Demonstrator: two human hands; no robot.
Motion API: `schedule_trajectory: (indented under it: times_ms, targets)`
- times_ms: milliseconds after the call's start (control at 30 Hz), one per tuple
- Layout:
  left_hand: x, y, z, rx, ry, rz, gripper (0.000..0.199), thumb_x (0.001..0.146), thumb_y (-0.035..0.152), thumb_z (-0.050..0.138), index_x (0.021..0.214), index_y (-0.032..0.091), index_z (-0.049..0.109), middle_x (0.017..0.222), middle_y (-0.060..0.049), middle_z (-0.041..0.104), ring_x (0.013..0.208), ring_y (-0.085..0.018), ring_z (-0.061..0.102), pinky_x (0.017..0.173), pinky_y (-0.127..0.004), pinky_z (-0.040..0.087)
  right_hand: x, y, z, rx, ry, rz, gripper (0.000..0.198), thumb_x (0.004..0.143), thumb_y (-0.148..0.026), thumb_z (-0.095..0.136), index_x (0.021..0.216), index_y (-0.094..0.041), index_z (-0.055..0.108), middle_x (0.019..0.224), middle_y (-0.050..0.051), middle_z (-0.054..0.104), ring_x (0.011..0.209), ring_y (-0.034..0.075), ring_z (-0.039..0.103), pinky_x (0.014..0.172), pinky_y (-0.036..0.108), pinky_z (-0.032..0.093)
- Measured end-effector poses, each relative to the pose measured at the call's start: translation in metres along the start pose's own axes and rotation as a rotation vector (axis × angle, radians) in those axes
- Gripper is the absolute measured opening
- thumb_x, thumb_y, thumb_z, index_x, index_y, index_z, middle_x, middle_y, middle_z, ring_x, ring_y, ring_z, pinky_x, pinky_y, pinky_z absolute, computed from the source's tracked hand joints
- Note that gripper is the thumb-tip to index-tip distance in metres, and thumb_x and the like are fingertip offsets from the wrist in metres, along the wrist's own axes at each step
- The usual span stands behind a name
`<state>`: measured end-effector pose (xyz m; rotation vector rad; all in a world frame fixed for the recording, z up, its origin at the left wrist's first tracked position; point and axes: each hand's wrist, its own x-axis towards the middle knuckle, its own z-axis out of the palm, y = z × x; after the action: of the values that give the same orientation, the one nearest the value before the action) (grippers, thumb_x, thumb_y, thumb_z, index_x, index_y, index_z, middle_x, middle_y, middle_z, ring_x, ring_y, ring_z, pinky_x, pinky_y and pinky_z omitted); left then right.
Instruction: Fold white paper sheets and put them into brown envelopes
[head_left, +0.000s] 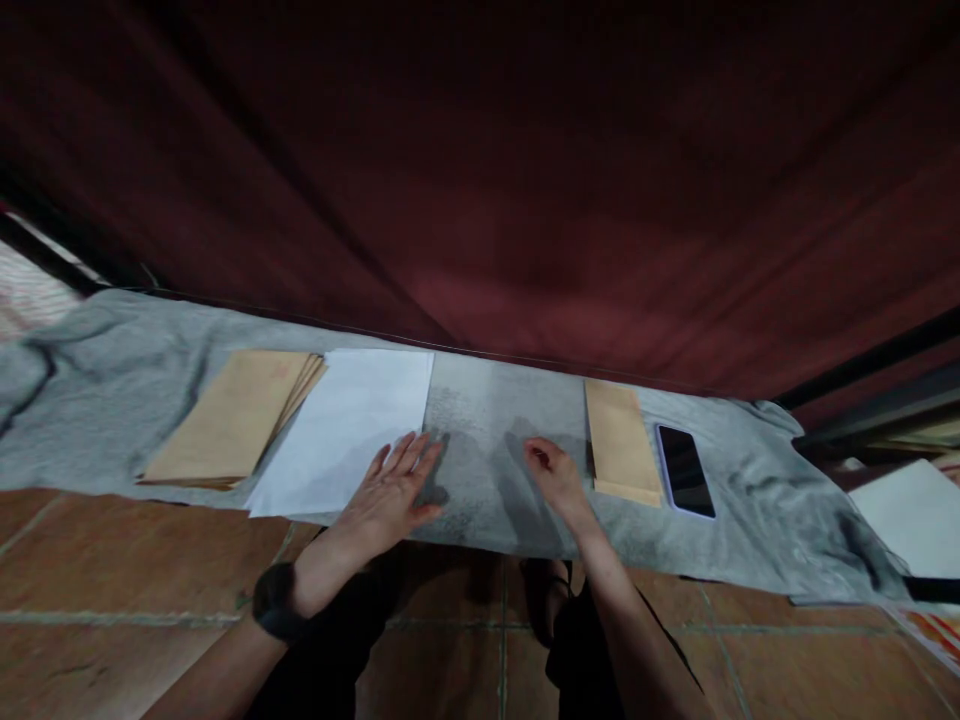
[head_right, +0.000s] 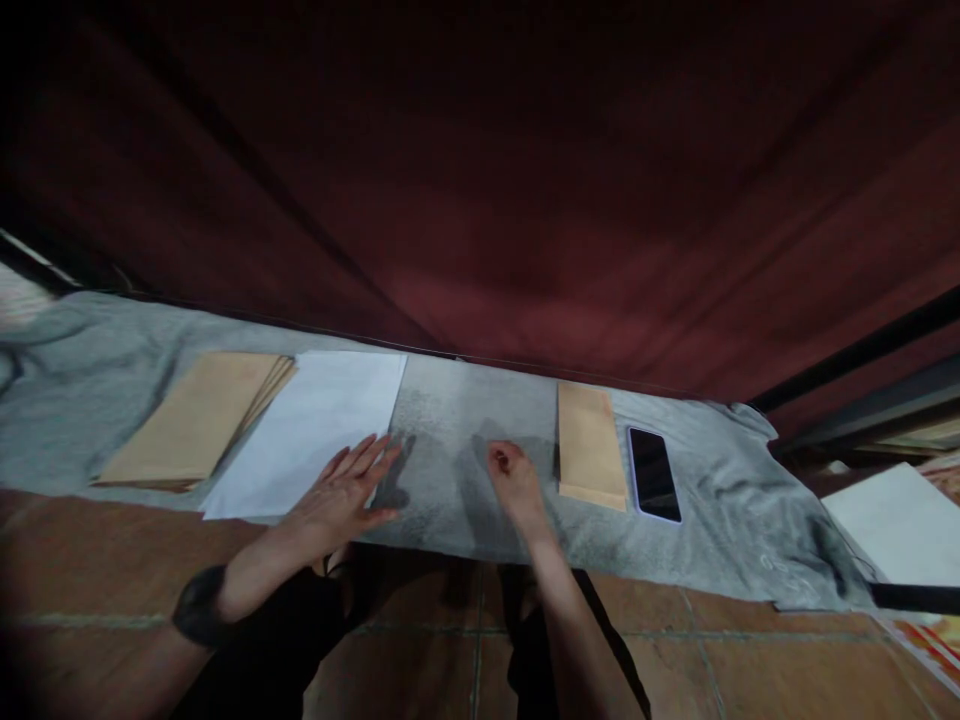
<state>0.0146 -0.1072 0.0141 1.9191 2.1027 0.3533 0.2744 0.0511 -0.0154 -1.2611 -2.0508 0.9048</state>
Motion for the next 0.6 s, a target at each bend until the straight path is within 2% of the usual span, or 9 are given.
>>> schedule_trajectory:
  times_ms: [100, 233, 433, 600]
  targets:
    - [-0.029, -0.034, -0.001, 0.121, -0.057, -0.104, 0.084, 0.078, 0.031, 0.075, 0.156, 0.023, 0.046, 0.168, -0.016, 0.032, 0.157, -0.037, 0.028, 0.124, -0.06, 0.025, -0.007, -0.022, 0.037, 0.04, -0.106, -0.071, 0.024, 0.092, -0.022, 0.055, 0.102, -0.023, 0.077, 0.098, 0.003, 0.078, 0.082, 0.017, 0.072, 0.08, 0.029, 0.057]
    - [-0.045, -0.058, 0.0, 0.141, -0.065, -0.037, 0.068, 0.086, 0.028, 0.068, 0.152, 0.025, 0.052, 0.164, -0.013, 0.041, 0.152, -0.032, 0.04, 0.124, -0.052, 0.031, -0.01, -0.037, 0.054, -0.023, -0.196, -0.133, 0.025, 0.092, -0.015, 0.057, 0.099, -0.026, 0.078, 0.099, 0.002, 0.078, 0.084, 0.016, 0.072, 0.082, 0.027, 0.056]
    - [-0.04, -0.06, 0.0, 0.038, 0.015, -0.036, 0.055, 0.085, 0.032, 0.07, 0.14, 0.029, 0.064, 0.155, -0.009, 0.055, 0.145, -0.03, 0.051, 0.12, -0.048, 0.039, -0.006, -0.039, 0.051, -0.057, -0.181, -0.121, 0.025, 0.092, -0.012, 0.058, 0.097, -0.026, 0.078, 0.098, 0.0, 0.077, 0.087, 0.015, 0.072, 0.084, 0.025, 0.055]
    - [-0.039, -0.052, 0.003, -0.065, 0.068, -0.028, 0.038, 0.09, 0.036, 0.06, 0.124, 0.025, 0.073, 0.145, -0.01, 0.065, 0.138, -0.029, 0.059, 0.118, -0.045, 0.043, -0.007, -0.039, 0.052, -0.061, -0.188, -0.141, 0.025, 0.092, -0.012, 0.059, 0.097, -0.027, 0.078, 0.098, 0.0, 0.077, 0.09, 0.015, 0.072, 0.087, 0.026, 0.055]
